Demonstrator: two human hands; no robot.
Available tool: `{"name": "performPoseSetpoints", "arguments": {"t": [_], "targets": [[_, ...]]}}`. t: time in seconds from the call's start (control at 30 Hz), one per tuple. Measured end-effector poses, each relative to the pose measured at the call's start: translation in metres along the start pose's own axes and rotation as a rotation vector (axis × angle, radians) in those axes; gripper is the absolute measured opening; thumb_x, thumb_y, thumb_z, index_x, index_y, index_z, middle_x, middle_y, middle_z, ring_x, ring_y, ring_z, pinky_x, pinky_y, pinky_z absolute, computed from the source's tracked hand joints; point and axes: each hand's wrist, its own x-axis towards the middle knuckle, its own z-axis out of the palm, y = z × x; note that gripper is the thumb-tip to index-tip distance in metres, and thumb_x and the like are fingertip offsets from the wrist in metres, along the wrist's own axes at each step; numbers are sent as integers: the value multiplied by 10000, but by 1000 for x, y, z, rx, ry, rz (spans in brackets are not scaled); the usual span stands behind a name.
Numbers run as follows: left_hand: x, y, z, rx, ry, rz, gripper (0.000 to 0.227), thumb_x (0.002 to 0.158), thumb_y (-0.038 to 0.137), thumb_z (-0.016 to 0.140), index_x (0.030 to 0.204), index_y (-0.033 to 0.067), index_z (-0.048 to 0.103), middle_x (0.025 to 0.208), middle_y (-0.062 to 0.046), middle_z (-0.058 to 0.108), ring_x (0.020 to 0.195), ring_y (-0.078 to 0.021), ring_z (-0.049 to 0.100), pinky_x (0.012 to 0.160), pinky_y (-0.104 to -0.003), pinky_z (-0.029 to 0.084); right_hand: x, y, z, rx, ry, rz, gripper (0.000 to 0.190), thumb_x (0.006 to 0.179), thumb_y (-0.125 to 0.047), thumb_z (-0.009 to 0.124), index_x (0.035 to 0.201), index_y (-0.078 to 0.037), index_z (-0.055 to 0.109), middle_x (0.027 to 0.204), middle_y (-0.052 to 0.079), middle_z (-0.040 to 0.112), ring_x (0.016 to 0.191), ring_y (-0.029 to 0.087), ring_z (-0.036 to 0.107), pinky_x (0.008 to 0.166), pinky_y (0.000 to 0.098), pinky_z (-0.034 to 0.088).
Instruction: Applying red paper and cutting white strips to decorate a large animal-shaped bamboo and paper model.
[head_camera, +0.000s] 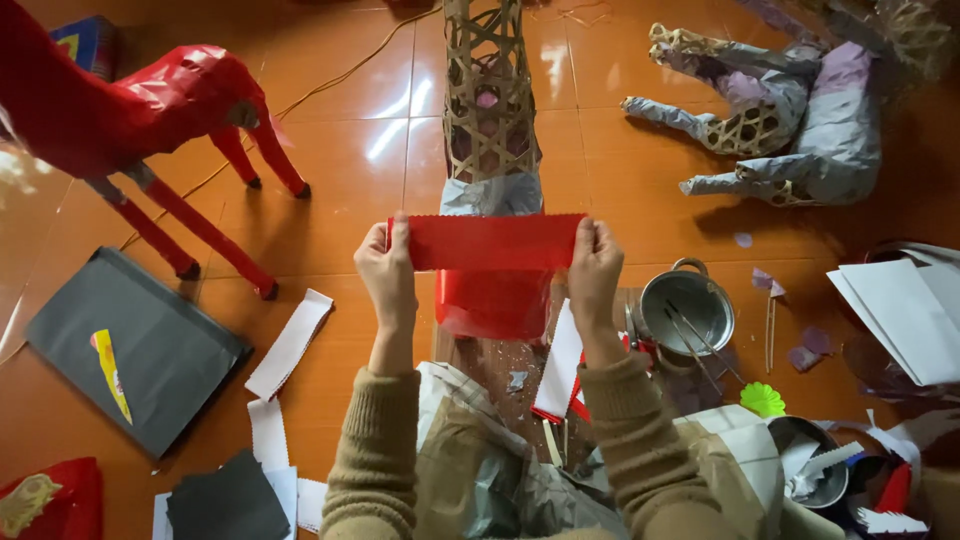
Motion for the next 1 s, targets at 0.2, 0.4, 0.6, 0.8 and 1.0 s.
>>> {"name": "performPoseSetpoints", "arguments": {"t": [0.2,0.4,0.6,0.8,1.0], "targets": [[21,-47,-10,186,-33,-121,493,1059,351,620,684,34,581,555,42,524,462,-46,416,403,-250,320,-8,24,4,-70,97,34,393,1111,-280,521,791,-51,540,630,-58,450,563,33,354,480,281,304],[25,-65,-14,422,-103,-238,499,1064,362,516,706,34,629,524,15,521,447,-79,427,416,-307,352,-19,32,11,-216,132,77,391,1105,-296,509,831,-19,541,610,-1,450,544,69,384,487,294,324],[20,-80,-18,722,-141,-116,513,1088,371,503,749,-6,584,564,-101,536,527,-189,452,539,-389,422,-17,54,19,-293,120,-92,395,1123,-316,521,879,-6,546,661,26,525,600,88,458,546,302,411],[20,-89,-15,717,-169,-108,400,1012,364,560,828,29,676,653,-88,661,561,-189,597,572,-365,478,-20,55,27,-307,88,62,352,1096,-316,535,887,-33,556,656,41,540,569,115,466,526,324,413],[17,-88,-10,721,-185,-214,394,1029,354,567,843,22,669,627,-96,623,567,-178,536,584,-356,462,-24,74,28,-342,108,14,331,1090,-311,550,899,-41,557,679,28,576,596,111,499,542,312,437]]}}
